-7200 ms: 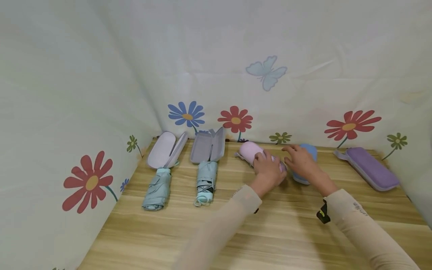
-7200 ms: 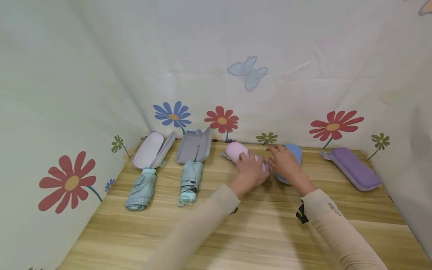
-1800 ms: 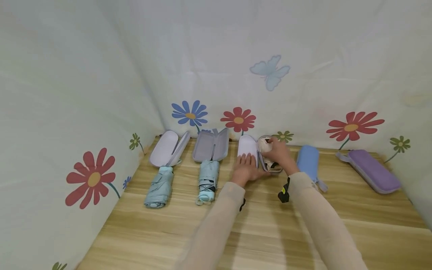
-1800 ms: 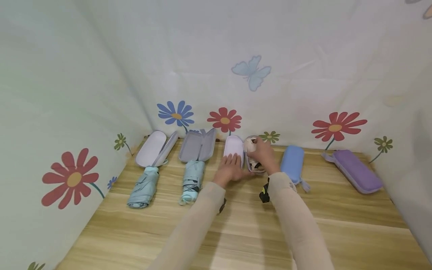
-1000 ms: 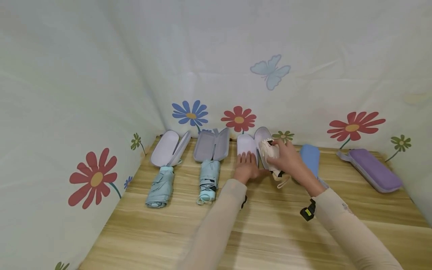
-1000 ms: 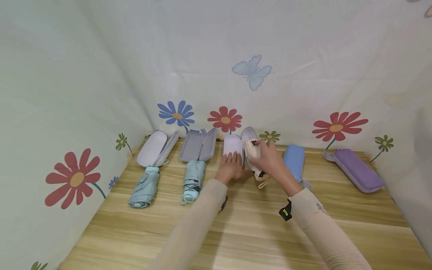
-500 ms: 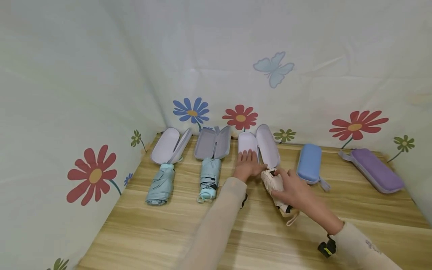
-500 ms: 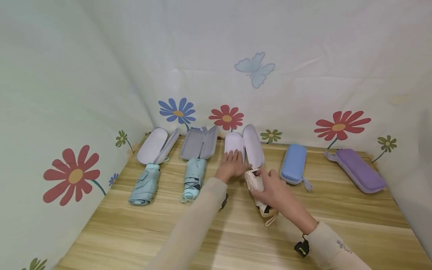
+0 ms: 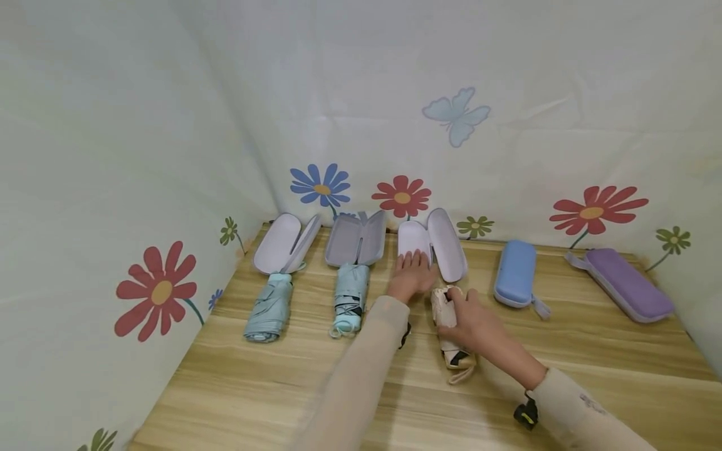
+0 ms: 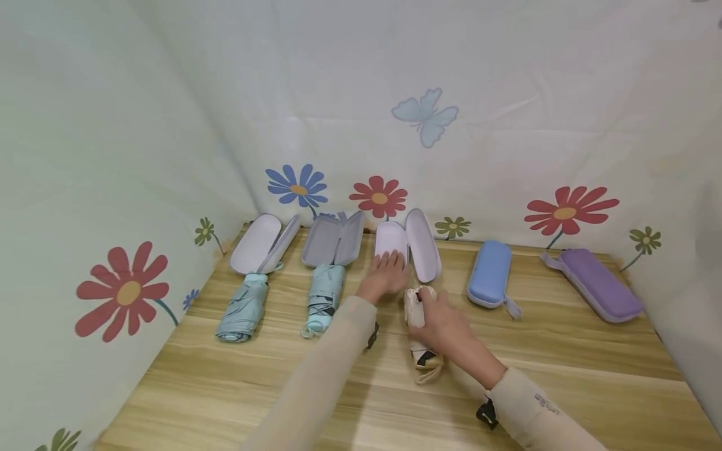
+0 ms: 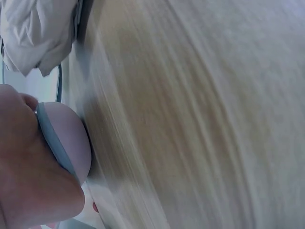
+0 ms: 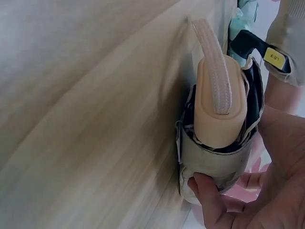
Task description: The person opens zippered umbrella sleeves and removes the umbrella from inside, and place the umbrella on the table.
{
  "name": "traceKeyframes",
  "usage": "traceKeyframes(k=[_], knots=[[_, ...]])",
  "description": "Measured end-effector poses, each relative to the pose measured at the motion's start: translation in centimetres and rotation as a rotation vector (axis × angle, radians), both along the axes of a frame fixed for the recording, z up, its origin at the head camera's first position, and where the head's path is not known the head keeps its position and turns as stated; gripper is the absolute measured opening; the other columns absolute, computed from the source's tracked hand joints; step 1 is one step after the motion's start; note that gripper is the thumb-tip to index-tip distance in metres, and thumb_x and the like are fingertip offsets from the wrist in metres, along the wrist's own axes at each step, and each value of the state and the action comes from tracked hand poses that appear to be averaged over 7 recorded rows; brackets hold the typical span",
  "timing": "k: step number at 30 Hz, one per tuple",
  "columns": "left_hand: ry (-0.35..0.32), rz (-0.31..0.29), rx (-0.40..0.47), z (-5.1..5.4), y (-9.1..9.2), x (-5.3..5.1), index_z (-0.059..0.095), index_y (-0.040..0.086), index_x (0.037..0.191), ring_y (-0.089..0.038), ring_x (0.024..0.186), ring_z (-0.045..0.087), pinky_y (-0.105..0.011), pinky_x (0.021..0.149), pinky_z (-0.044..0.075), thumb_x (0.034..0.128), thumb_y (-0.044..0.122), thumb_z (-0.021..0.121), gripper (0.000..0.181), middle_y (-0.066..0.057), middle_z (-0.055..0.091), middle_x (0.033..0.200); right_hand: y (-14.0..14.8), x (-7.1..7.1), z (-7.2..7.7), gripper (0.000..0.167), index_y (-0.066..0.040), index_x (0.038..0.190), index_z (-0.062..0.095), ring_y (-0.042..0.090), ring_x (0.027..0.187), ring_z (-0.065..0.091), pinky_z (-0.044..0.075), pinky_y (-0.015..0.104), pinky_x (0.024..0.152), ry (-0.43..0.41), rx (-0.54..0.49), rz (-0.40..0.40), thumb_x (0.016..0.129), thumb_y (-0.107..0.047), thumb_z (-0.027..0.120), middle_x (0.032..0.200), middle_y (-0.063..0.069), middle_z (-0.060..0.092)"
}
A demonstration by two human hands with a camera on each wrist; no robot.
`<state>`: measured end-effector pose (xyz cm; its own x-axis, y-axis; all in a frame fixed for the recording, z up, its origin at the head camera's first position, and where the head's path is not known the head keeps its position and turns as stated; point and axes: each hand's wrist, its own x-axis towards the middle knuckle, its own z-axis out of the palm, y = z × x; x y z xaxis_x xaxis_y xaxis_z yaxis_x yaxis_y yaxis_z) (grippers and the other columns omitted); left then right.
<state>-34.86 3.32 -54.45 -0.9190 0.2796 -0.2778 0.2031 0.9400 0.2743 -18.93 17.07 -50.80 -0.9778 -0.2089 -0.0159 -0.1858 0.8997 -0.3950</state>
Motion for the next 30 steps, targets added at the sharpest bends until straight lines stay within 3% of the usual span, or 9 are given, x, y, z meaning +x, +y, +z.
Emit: traceKeyframes(k=[5,10,14,18,21,26,30], knots=[[-0.001,-0.003,0.023,-0.3,0.2,-0.4,0.007,0.017,0.165,-0.022,0.157,-0.004,-0.042,0.125,-0.006,0.1113,0.043,0.013,0.061,-0.001,0.002,0.172,-0.5,-0.8,0.0,0.075,-0.008,0.14,0.044,0.028,0.067,0.055,0.045,0.04,0.051,-0.01,0.011,-0.016,0.083,-0.04,0.079,0.119,0.029,0.046],[0.061,-0.034,-0.002,1.5,-0.4,1.0,0.02,0.012,0.163,-0.026,0.157,0.009,-0.044,0.126,0.004,0.1127,0.04,0.021,0.058,-0.005,0.015,0.17,-1.2,-1.7,0.2,0.074,-0.007,0.137,0.044,0.028,0.07,0.058,0.046,0.039,0.051,-0.022,-0.02,0.004,0.082,-0.039,0.081,0.126,0.032,0.046],[0.099,-0.064,-0.011,2.6,-0.9,1.9,0.026,0.013,0.162,-0.026,0.155,0.016,-0.044,0.125,0.011,0.1132,0.038,0.021,0.055,-0.005,0.021,0.168,-1.8,-2.4,0.3,0.072,-0.007,0.135,0.045,0.027,0.07,0.06,0.046,0.039,0.053,-0.027,-0.017,0.012,0.082,-0.038,0.081,0.118,0.027,0.053],[0.031,-0.084,-0.021,1.5,-0.6,0.3,0.021,0.018,0.164,-0.027,0.157,0.008,-0.046,0.125,0.006,0.1131,0.037,0.021,0.054,-0.003,0.014,0.171,-2.2,-2.6,0.6,0.07,-0.007,0.133,0.046,0.027,0.068,0.059,0.046,0.04,0.052,-0.034,-0.001,0.006,0.081,-0.037,0.082,0.108,0.022,0.056],[0.016,-0.103,-0.044,0.7,-0.5,-0.8,0.02,0.02,0.164,-0.027,0.157,0.007,-0.047,0.125,0.005,0.113,0.037,0.023,0.054,-0.002,0.012,0.171,-2.2,-2.5,0.6,0.068,-0.007,0.133,0.046,0.027,0.067,0.059,0.045,0.04,0.052,-0.031,0.006,0.003,0.083,-0.038,0.081,0.108,0.022,0.055],[0.048,-0.083,-0.032,0.6,-0.7,-0.8,0.024,0.019,0.163,-0.024,0.156,0.013,-0.045,0.125,0.01,0.1128,0.039,0.021,0.055,0.0,0.017,0.17,-2.3,-2.3,0.5,0.069,-0.006,0.136,0.045,0.027,0.066,0.059,0.044,0.04,0.05,-0.022,0.02,-0.002,0.088,-0.043,0.077,0.113,0.026,0.054],[0.047,-0.073,-0.028,1.5,-0.7,0.1,0.022,0.018,0.164,-0.024,0.156,0.012,-0.044,0.125,0.008,0.1129,0.039,0.02,0.055,-0.001,0.015,0.17,-1.9,-2.6,0.7,0.066,-0.006,0.139,0.046,0.032,0.074,0.062,0.047,0.042,0.054,-0.019,0.018,0.001,0.094,-0.049,0.068,0.13,0.034,0.048]])
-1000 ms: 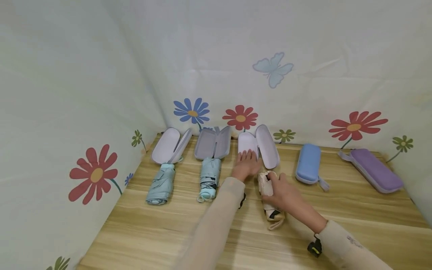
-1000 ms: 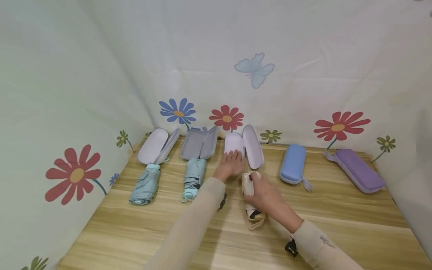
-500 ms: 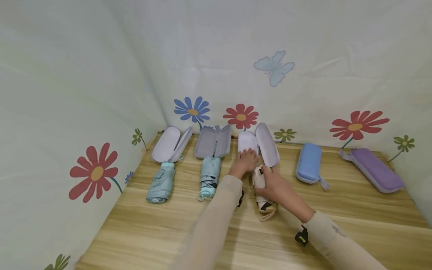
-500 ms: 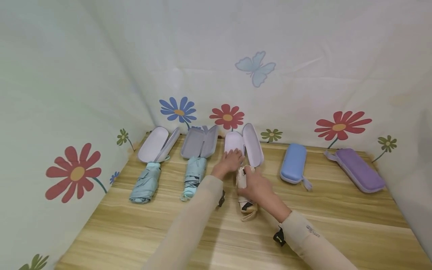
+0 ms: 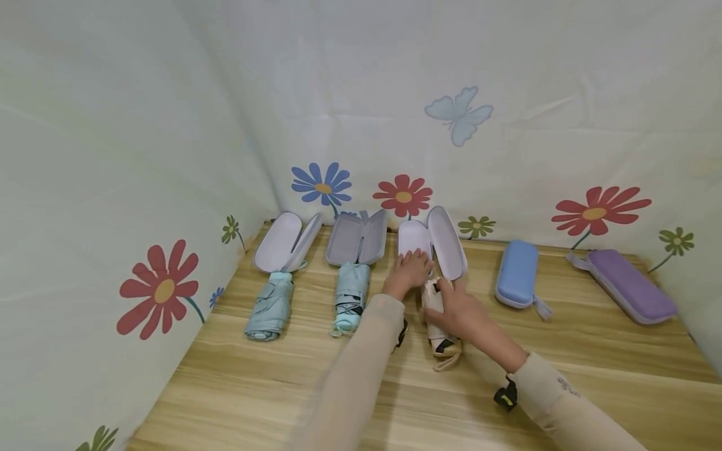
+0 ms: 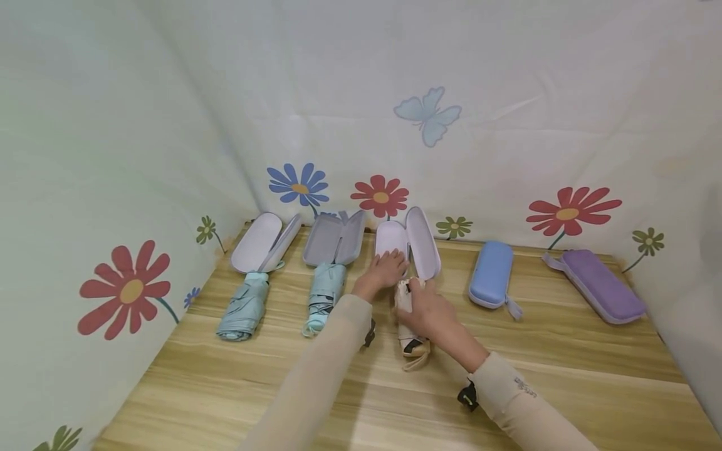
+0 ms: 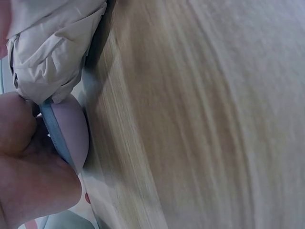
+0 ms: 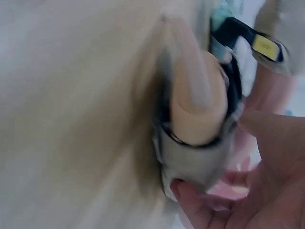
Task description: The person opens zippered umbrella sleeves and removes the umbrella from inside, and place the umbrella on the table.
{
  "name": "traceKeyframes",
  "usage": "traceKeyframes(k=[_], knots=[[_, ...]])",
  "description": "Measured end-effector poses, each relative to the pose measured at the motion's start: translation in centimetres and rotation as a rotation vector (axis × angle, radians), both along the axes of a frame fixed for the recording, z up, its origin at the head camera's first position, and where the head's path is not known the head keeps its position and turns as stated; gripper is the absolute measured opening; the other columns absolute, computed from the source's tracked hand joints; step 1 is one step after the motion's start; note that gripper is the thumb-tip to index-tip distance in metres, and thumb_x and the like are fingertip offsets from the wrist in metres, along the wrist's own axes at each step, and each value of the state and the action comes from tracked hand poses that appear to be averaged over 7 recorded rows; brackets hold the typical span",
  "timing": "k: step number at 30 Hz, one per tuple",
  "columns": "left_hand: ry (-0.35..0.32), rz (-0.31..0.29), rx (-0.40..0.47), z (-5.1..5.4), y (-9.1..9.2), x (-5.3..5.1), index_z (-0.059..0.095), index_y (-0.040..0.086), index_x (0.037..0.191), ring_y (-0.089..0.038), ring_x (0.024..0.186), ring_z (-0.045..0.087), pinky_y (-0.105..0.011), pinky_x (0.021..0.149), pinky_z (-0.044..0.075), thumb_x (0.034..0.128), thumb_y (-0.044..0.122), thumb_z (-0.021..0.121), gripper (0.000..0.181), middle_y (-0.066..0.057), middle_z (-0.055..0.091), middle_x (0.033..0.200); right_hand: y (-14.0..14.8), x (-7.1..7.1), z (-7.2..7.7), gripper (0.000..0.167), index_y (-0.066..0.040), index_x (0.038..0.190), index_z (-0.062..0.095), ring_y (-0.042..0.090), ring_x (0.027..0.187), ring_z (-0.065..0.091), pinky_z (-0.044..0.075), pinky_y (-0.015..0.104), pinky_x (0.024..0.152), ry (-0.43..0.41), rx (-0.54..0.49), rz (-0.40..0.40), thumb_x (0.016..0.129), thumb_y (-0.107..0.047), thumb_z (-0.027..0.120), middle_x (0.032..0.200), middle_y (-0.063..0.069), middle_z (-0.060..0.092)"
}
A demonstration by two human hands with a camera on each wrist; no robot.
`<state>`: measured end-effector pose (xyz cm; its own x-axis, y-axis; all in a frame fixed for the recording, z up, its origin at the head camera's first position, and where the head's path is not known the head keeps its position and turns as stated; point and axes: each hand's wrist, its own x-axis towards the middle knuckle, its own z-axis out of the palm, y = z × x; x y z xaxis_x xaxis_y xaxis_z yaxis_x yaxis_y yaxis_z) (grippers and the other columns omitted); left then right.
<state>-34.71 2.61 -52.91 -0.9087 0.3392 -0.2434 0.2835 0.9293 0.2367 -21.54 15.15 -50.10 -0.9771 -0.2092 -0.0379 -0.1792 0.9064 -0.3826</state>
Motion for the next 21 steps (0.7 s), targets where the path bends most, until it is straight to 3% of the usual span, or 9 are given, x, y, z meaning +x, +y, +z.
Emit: traceKeyframes(k=[3,7,10,14,21], knots=[[-0.003,0.003,0.011,-0.3,0.3,-0.3,0.022,0.02,0.164,-0.023,0.157,0.011,-0.045,0.125,0.007,0.113,0.039,0.022,0.054,0.001,0.015,0.17,1.0,-0.6,1.0,0.055,-0.004,0.134,0.053,0.031,0.076,0.062,0.048,0.042,0.058,-0.003,-0.037,0.029,0.1,-0.047,0.061,0.118,0.03,0.059],[-0.02,-0.003,0.026,0.0,0.4,0.2,0.023,0.018,0.163,-0.024,0.156,0.011,-0.045,0.125,0.008,0.113,0.037,0.024,0.054,-0.001,0.016,0.17,3.0,-1.8,2.9,0.04,0.001,0.124,0.059,0.025,0.073,0.063,0.048,0.037,0.059,0.019,-0.129,0.041,0.104,-0.033,0.058,0.096,0.02,0.069],[-0.005,-0.011,0.031,0.8,0.2,1.3,0.023,0.016,0.163,-0.025,0.156,0.012,-0.043,0.125,0.008,0.113,0.039,0.021,0.055,-0.003,0.017,0.17,4.3,-2.5,3.8,0.036,0.006,0.124,0.06,0.029,0.076,0.067,0.052,0.04,0.062,0.099,-0.18,0.01,0.103,-0.023,0.058,0.103,0.024,0.071],[0.046,-0.007,0.053,0.9,0.0,1.6,0.028,0.014,0.162,-0.026,0.155,0.018,-0.043,0.125,0.011,0.1129,0.039,0.02,0.056,-0.004,0.023,0.168,5.7,-3.4,4.2,0.035,0.008,0.125,0.061,0.04,0.091,0.068,0.054,0.051,0.075,0.185,-0.213,-0.046,0.102,-0.019,0.059,0.111,0.028,0.069],[0.203,-0.045,0.104,1.7,-0.5,1.7,0.058,0.008,0.141,-0.029,0.145,0.038,-0.044,0.121,0.026,0.1116,0.031,0.034,0.045,-0.008,0.05,0.152,6.9,-3.7,3.7,0.04,0.01,0.132,0.056,0.046,0.105,0.063,0.051,0.056,0.086,0.134,-0.25,-0.07,0.1,-0.014,0.054,0.119,0.032,0.064]])
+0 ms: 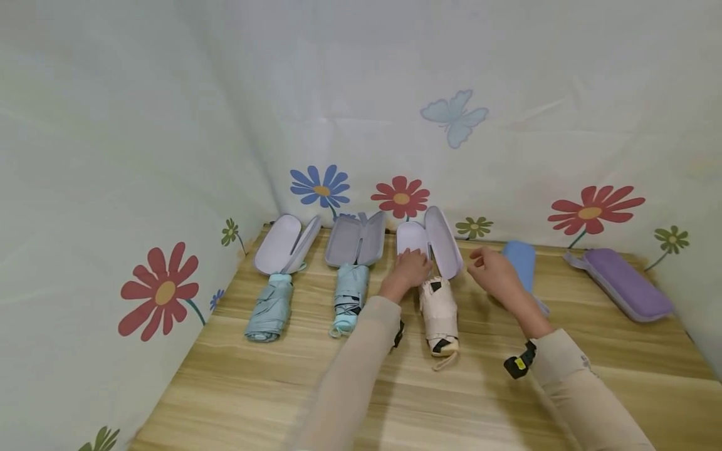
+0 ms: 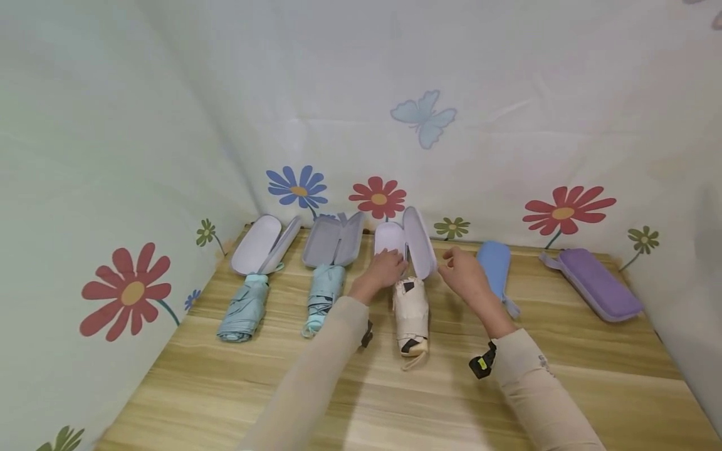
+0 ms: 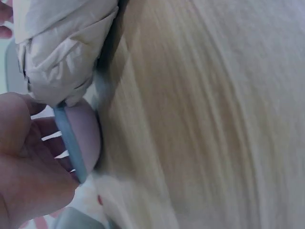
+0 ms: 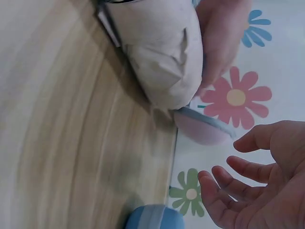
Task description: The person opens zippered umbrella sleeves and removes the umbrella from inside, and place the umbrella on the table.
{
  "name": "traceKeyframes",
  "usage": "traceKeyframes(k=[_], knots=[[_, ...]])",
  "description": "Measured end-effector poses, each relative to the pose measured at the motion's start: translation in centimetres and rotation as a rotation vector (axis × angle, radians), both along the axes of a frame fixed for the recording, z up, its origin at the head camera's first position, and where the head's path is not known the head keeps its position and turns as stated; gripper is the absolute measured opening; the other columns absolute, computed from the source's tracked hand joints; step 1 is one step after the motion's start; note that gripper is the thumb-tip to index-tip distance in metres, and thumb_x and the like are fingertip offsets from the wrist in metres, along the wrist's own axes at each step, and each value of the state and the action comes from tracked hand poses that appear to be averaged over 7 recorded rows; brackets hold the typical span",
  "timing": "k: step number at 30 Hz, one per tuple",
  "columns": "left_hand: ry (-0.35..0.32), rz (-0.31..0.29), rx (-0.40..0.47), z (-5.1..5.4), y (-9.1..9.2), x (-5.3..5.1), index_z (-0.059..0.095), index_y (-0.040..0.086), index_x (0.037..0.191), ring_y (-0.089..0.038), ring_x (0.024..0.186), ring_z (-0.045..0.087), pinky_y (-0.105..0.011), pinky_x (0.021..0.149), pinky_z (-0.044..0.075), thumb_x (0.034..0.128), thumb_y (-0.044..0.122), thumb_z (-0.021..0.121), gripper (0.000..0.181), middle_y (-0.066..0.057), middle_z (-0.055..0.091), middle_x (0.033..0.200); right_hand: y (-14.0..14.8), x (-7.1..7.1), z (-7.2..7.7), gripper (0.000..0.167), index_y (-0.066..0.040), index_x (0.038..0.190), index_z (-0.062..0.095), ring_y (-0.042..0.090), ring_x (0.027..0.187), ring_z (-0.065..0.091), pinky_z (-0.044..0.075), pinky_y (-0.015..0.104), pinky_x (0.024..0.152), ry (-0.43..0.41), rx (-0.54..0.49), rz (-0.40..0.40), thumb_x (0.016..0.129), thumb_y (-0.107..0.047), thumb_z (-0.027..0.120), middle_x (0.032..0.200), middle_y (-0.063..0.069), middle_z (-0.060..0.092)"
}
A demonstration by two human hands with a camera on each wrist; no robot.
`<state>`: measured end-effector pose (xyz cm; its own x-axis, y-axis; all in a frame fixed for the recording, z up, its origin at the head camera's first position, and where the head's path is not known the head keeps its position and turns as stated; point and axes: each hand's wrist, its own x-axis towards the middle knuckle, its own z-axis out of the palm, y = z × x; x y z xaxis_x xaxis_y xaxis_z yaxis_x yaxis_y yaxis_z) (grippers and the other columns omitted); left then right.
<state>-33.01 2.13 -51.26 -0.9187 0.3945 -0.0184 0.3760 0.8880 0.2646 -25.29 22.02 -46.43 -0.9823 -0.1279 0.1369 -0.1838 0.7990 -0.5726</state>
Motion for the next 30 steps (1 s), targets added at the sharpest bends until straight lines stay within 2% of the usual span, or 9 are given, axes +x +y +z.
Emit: traceKeyframes(k=[2,5,9,11,15,20,24,28,30], knots=[[0.028,-0.017,0.037,0.5,-0.2,0.2,0.063,0.005,0.136,-0.029,0.147,0.036,-0.043,0.122,0.024,0.1106,0.027,0.038,0.041,-0.011,0.051,0.152,0.2,0.3,-0.2,0.041,0.011,0.132,0.056,0.046,0.106,0.063,0.051,0.056,0.085,0.001,-0.002,0.003,0.099,-0.012,0.053,0.119,0.032,0.064],[0.025,-0.02,0.081,1.4,-0.6,0.8,0.058,0.003,0.142,-0.03,0.152,0.027,-0.044,0.124,0.02,0.1096,0.022,0.039,0.042,-0.012,0.044,0.158,0.3,0.9,-0.4,0.041,0.01,0.131,0.056,0.045,0.105,0.063,0.052,0.055,0.083,-0.003,0.0,0.015,0.098,-0.013,0.054,0.119,0.032,0.064],[0.028,0.0,0.07,2.3,-0.9,2.2,0.047,0.006,0.152,-0.029,0.153,0.024,-0.044,0.124,0.018,0.1098,0.024,0.04,0.046,-0.01,0.038,0.161,0.1,1.9,-0.6,0.039,0.01,0.13,0.057,0.045,0.103,0.064,0.054,0.053,0.08,-0.025,0.025,0.046,0.099,-0.015,0.056,0.118,0.032,0.064],[0.044,-0.002,0.043,2.6,-1.1,3.3,0.046,0.008,0.153,-0.028,0.153,0.025,-0.044,0.124,0.017,0.1104,0.027,0.04,0.047,-0.009,0.038,0.161,-0.1,2.4,-0.8,0.039,0.01,0.129,0.057,0.045,0.103,0.064,0.054,0.053,0.08,-0.032,0.037,0.057,0.099,-0.014,0.057,0.117,0.032,0.064],[0.034,-0.016,0.022,3.5,-1.2,6.3,0.043,0.012,0.155,-0.031,0.152,0.027,-0.047,0.123,0.021,0.1109,0.035,0.039,0.05,-0.007,0.035,0.163,-0.4,3.3,-1.1,0.038,0.01,0.128,0.058,0.044,0.103,0.065,0.056,0.052,0.079,-0.026,0.045,0.062,0.098,-0.014,0.058,0.116,0.031,0.064],[0.028,-0.011,-0.005,4.2,-0.7,9.8,0.039,0.018,0.157,-0.037,0.143,0.04,-0.049,0.114,0.038,0.1092,0.045,0.04,0.055,-0.003,0.038,0.161,-0.1,4.4,-1.3,0.036,0.008,0.127,0.059,0.042,0.097,0.067,0.056,0.051,0.077,0.007,0.044,0.058,0.098,-0.014,0.057,0.117,0.03,0.062],[0.042,0.024,-0.055,3.8,0.6,11.5,0.039,0.02,0.157,-0.039,0.131,0.05,-0.046,0.097,0.052,0.1063,0.054,0.042,0.061,-0.006,0.039,0.159,0.4,5.2,-1.5,0.033,0.006,0.125,0.059,0.032,0.081,0.064,0.054,0.047,0.07,0.069,0.084,0.038,0.099,-0.013,0.057,0.119,0.031,0.06],[-0.026,0.145,-0.105,2.7,2.5,12.6,0.033,0.027,0.16,-0.044,0.132,0.047,-0.048,0.087,0.055,0.0993,0.067,0.044,0.073,-0.008,0.025,0.165,0.8,5.8,-1.7,0.029,0.006,0.122,0.061,0.023,0.065,0.056,0.049,0.041,0.061,0.145,0.118,0.023,0.099,-0.012,0.057,0.117,0.031,0.059],[-0.061,0.2,-0.122,2.1,3.5,13.0,0.031,0.028,0.161,-0.045,0.133,0.046,-0.048,0.085,0.056,0.0967,0.07,0.047,0.078,-0.01,0.019,0.168,0.9,5.9,-1.8,0.029,0.006,0.121,0.062,0.03,0.071,0.059,0.05,0.045,0.062,0.179,0.133,0.002,0.099,-0.011,0.057,0.118,0.032,0.058]])
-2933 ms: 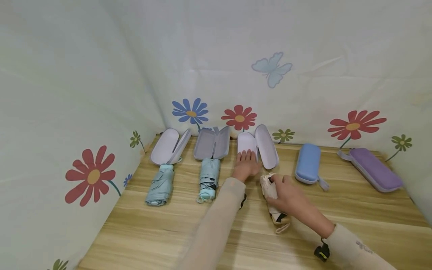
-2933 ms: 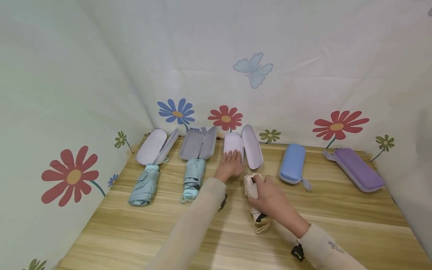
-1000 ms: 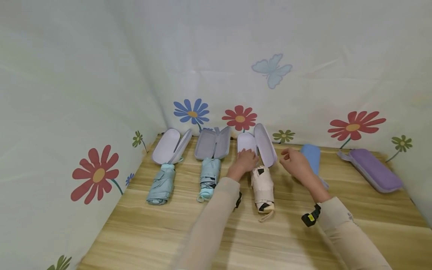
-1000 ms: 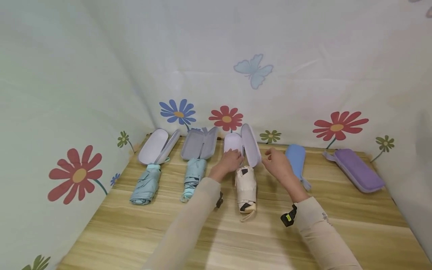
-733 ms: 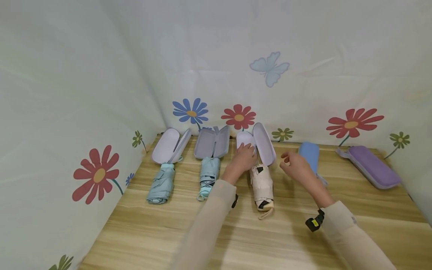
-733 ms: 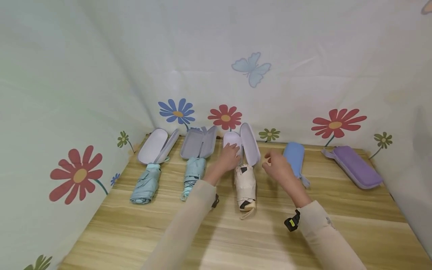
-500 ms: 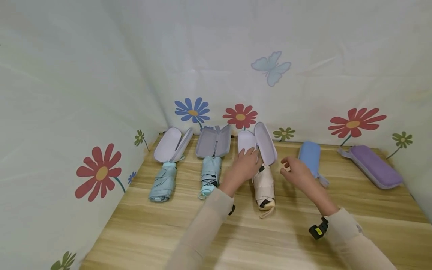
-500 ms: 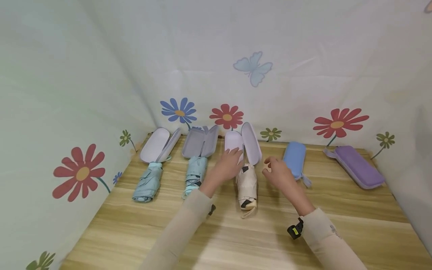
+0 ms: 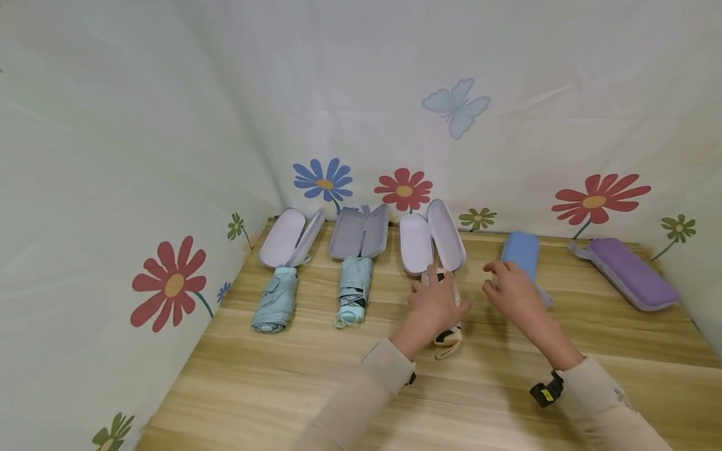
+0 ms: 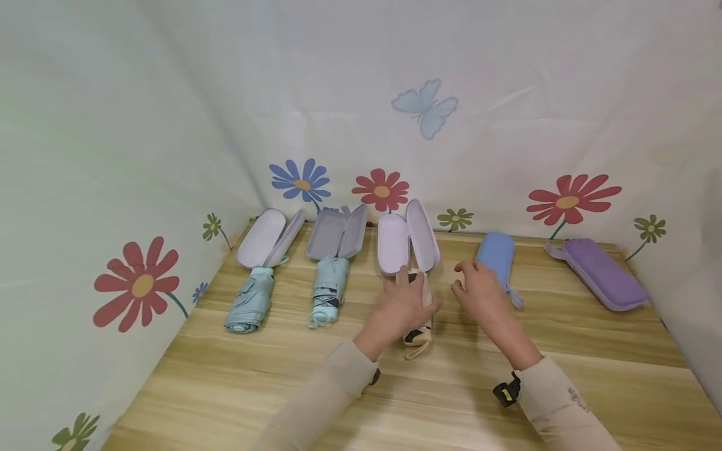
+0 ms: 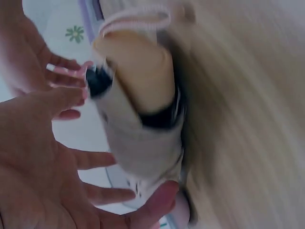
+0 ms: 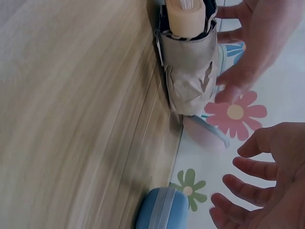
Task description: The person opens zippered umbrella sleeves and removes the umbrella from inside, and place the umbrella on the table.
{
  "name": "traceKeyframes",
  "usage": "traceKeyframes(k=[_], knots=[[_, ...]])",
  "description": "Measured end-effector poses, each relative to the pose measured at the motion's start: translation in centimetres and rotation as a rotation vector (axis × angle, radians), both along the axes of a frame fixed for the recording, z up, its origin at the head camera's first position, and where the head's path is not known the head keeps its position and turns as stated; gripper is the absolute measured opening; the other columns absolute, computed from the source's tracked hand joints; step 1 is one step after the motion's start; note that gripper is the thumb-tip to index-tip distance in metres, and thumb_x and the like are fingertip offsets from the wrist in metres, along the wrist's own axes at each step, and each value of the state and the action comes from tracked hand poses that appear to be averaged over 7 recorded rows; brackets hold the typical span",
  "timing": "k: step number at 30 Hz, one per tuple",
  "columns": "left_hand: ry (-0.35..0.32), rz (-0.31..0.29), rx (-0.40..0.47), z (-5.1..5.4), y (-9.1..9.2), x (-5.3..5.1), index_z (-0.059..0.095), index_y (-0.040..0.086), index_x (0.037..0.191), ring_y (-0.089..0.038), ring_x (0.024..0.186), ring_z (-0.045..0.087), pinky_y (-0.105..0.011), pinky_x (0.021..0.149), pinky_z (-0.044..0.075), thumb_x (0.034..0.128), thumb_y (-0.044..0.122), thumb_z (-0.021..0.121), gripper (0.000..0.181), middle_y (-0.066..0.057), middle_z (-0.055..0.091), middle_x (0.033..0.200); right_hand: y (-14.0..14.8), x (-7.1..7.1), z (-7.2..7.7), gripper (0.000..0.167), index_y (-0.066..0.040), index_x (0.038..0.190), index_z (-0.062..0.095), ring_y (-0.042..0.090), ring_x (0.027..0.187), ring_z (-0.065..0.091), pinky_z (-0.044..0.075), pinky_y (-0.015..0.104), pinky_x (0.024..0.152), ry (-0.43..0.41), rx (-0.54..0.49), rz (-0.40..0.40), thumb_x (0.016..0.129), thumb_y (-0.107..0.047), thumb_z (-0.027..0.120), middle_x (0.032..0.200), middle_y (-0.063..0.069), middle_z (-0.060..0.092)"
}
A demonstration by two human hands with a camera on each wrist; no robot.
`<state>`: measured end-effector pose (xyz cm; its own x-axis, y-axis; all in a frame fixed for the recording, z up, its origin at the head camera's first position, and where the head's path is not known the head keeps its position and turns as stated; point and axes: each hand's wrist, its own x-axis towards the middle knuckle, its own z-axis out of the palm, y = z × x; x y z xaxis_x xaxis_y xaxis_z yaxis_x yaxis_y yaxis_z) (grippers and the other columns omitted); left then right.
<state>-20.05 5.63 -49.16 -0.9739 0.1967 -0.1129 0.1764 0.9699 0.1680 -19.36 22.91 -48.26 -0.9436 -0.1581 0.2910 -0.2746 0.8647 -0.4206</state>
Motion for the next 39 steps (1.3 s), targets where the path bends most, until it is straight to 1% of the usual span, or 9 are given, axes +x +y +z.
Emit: traceKeyframes(k=[2,5,9,14,18,25,34,37,39], knots=[[-0.026,0.045,-0.023,-0.4,1.0,0.1,0.029,0.028,0.162,-0.045,0.135,0.043,-0.047,0.084,0.056,0.0948,0.071,0.049,0.082,-0.011,0.014,0.169,0.3,0.0,0.0,0.029,0.005,0.12,0.063,0.04,0.081,0.061,0.051,0.052,0.068,0.036,0.024,-0.034,0.097,-0.012,0.057,0.119,0.033,0.058],[-0.041,0.075,-0.065,-1.0,2.2,0.0,0.026,0.025,0.163,-0.044,0.135,0.04,-0.044,0.081,0.056,0.0929,0.069,0.056,0.088,-0.013,0.012,0.169,0.7,-0.1,-0.1,0.031,0.004,0.121,0.064,0.055,0.102,0.056,0.047,0.064,0.077,0.05,0.053,-0.092,0.096,-0.013,0.059,0.123,0.034,0.056],[-0.035,0.078,-0.08,-1.4,2.7,-0.2,0.024,0.02,0.163,-0.045,0.136,0.038,-0.042,0.08,0.057,0.0897,0.06,0.069,0.095,-0.016,0.012,0.169,1.5,-0.3,-0.2,0.034,0.003,0.124,0.063,0.061,0.11,0.05,0.044,0.07,0.08,0.041,0.072,-0.126,0.096,-0.016,0.06,0.126,0.034,0.054],[-0.018,0.049,-0.053,-1.6,1.7,-0.3,0.026,0.016,0.162,-0.046,0.133,0.042,-0.04,0.078,0.058,0.0888,0.051,0.075,0.095,-0.02,0.016,0.166,2.0,-0.3,-0.2,0.035,0.004,0.127,0.061,0.061,0.11,0.048,0.043,0.07,0.081,0.013,0.063,-0.129,0.098,-0.016,0.061,0.129,0.035,0.052],[-0.01,0.041,-0.047,-1.4,0.7,-0.5,0.03,0.016,0.161,-0.044,0.127,0.045,-0.043,0.076,0.058,0.0886,0.043,0.078,0.091,-0.02,0.019,0.165,2.3,-0.2,-0.2,0.034,0.003,0.127,0.061,0.06,0.112,0.047,0.042,0.07,0.082,-0.006,0.048,-0.137,0.098,-0.016,0.061,0.131,0.035,0.05],[-0.01,0.053,-0.039,-1.3,-0.9,-0.8,0.036,0.014,0.158,-0.047,0.124,0.046,-0.047,0.075,0.057,0.0934,0.024,0.071,0.074,-0.02,0.022,0.163,2.8,-0.1,-0.2,0.034,0.003,0.127,0.06,0.061,0.115,0.045,0.04,0.073,0.083,-0.027,0.028,-0.164,0.099,-0.017,0.06,0.134,0.034,0.049],[0.002,0.057,-0.041,-0.7,-2.5,-0.9,0.042,0.01,0.152,-0.05,0.121,0.045,-0.048,0.069,0.057,0.0929,0.021,0.071,0.067,-0.022,0.026,0.161,3.7,-0.4,0.0,0.036,0.003,0.129,0.059,0.062,0.114,0.045,0.041,0.072,0.081,-0.058,0.03,-0.164,0.1,-0.018,0.057,0.136,0.036,0.046],[-0.03,0.06,-0.064,-0.3,-2.3,-0.9,0.039,0.011,0.155,-0.051,0.128,0.042,-0.051,0.078,0.056,0.096,0.026,0.067,0.068,-0.021,0.022,0.163,4.4,-0.6,0.1,0.038,0.004,0.13,0.058,0.06,0.107,0.051,0.045,0.068,0.076,-0.051,0.023,-0.156,0.1,-0.019,0.057,0.132,0.038,0.047],[-0.049,0.065,-0.082,0.1,-1.7,-0.7,0.037,0.013,0.158,-0.052,0.135,0.038,-0.055,0.092,0.053,0.0978,0.031,0.065,0.068,-0.02,0.021,0.165,5.1,-0.7,0.5,0.039,0.006,0.131,0.056,0.056,0.098,0.056,0.047,0.063,0.071,-0.045,0.008,-0.152,0.1,-0.019,0.058,0.13,0.04,0.047]])
